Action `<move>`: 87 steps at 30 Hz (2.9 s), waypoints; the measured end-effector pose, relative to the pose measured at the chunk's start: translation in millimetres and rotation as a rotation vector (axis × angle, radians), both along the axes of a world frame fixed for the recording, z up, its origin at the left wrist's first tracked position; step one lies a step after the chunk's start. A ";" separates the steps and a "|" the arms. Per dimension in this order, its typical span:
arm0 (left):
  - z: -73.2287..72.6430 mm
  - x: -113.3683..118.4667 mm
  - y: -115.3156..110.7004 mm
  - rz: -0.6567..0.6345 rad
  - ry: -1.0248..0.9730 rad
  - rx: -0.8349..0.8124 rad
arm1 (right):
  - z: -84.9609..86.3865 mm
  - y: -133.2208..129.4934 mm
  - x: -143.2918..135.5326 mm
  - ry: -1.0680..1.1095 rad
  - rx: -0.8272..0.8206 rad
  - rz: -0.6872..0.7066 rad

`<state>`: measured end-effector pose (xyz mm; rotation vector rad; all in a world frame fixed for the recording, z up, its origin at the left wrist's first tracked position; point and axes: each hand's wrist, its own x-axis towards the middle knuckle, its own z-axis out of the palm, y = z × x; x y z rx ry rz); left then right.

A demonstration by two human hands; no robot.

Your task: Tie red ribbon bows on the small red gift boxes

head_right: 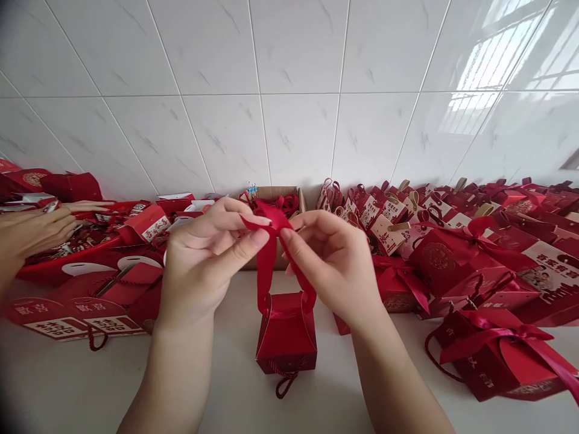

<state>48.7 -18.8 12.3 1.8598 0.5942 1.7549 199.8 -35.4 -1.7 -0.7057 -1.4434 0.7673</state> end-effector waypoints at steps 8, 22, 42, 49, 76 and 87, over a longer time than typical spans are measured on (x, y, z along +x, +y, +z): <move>-3.9 4.4 1.9 0.055 0.138 0.020 | -2.8 2.0 4.9 0.016 -0.111 0.450; -2.6 0.3 8.6 -0.108 0.244 -0.287 | -2.6 18.6 1.9 0.305 -0.447 0.624; 12.0 -33.8 9.4 -0.297 0.795 -0.344 | -4.2 10.7 21.3 -0.637 0.475 0.024; 11.4 -32.2 7.6 -0.301 0.796 -0.316 | -5.3 13.1 20.3 -0.673 0.470 -0.073; -34.4 -84.3 -52.1 0.602 1.072 -0.159 | -56.5 -27.0 64.6 -0.666 0.069 -0.451; -119.2 -102.8 -81.1 0.578 0.698 -0.456 | -115.5 -52.4 80.1 -0.633 -0.127 -0.493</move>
